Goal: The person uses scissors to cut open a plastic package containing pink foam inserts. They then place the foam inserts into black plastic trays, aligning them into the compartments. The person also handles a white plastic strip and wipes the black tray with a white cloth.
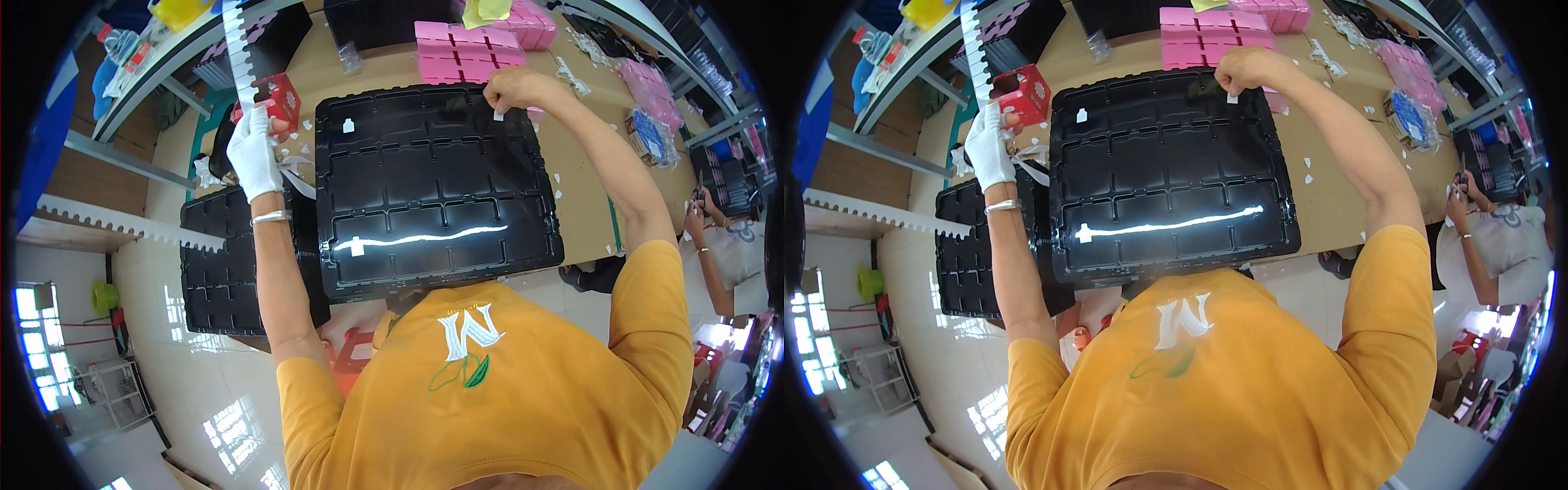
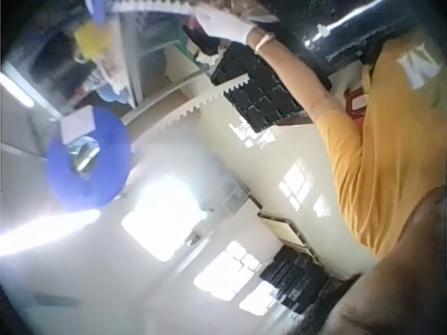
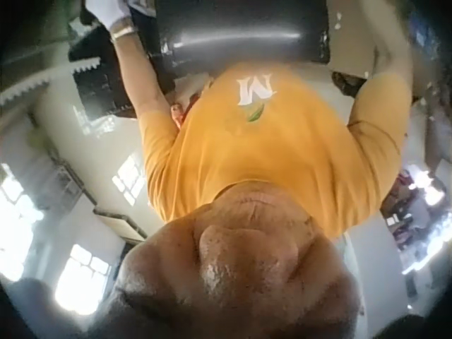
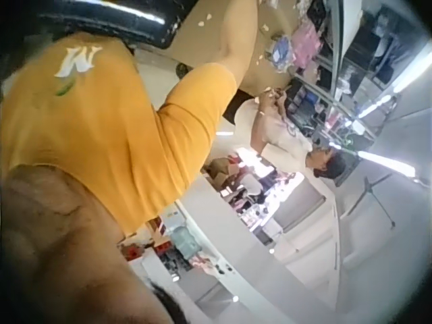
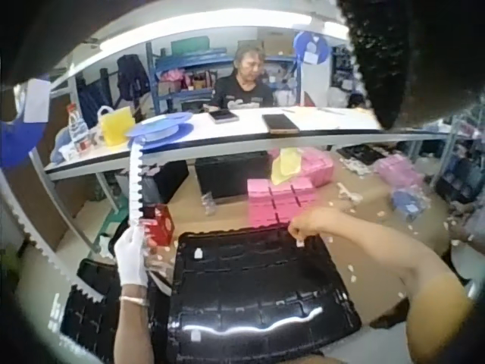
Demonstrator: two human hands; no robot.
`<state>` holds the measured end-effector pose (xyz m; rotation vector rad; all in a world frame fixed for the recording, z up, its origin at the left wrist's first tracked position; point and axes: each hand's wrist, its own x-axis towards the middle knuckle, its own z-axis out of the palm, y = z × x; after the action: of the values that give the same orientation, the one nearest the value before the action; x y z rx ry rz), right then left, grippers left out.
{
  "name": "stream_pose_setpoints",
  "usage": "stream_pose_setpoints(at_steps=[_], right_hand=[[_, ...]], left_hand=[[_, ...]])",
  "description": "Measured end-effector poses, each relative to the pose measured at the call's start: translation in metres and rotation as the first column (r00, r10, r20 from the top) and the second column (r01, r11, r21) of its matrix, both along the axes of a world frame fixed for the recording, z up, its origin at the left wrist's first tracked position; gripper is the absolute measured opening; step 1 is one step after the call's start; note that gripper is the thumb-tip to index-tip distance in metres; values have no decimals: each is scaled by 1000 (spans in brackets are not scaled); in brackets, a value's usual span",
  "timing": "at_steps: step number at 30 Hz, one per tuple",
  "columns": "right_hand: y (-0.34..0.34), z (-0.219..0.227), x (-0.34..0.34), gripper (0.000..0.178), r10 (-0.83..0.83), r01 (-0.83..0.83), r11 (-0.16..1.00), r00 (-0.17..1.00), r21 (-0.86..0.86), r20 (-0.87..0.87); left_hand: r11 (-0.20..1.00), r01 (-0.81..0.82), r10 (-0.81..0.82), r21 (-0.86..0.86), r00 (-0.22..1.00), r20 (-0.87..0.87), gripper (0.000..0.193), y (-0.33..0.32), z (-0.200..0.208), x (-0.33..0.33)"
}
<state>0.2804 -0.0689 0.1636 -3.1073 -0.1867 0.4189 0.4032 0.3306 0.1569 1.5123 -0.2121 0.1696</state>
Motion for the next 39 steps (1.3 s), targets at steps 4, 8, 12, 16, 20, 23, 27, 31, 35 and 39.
stream_pose_setpoints(at_steps=[4, 8, 12, 16, 20, 23, 27, 31, 35, 39], right_hand=[[19, 4, 9, 24, -192, 186, 977, 980, -103, -55], [13, 6, 14, 28, -106, 112, 983, 993, -146, 53], [65, 12, 34, 20, 36, -44, 999, 923, 13, 384], [140, 22, 91, 22, 71, -421, 824, 742, 380, 667], [225, 50, 115, 33, -200, -189, 554, 915, 811, 351], [246, 42, 136, 35, -269, -73, 550, 928, 832, 259], [250, 43, 135, 28, -360, 14, 416, 921, 909, 150], [240, 32, 113, 16, -107, -527, 767, 455, 364, 884], [258, 38, 79, 27, 124, -526, 835, 467, 162, 876], [265, 26, 77, 30, 112, -483, 863, 470, 149, 875]], left_hand=[[988, -91, 86, -122, 995, -44, 37, -2, 10, -12], [998, -42, 37, 47, 994, 100, 27, 14, -6, 3], [994, 31, -24, -103, 998, 62, 24, 1, -1, -2], [972, 31, -55, -234, 994, -97, 25, 0, 8, -10], [972, 33, -56, -231, 994, -96, 25, 7, 4, -6], [973, 32, -64, -230, 989, -131, 24, -1, 10, -13], [964, 89, -116, -250, 989, -92, 23, 2, 10, -12], [959, 136, -164, -248, 982, -96, 21, 4, 8, -12], [948, 138, -160, -286, 986, -53, 23, -1, 12, -22], [953, 137, -154, -271, 987, -40, 26, -1, 8, -20]])
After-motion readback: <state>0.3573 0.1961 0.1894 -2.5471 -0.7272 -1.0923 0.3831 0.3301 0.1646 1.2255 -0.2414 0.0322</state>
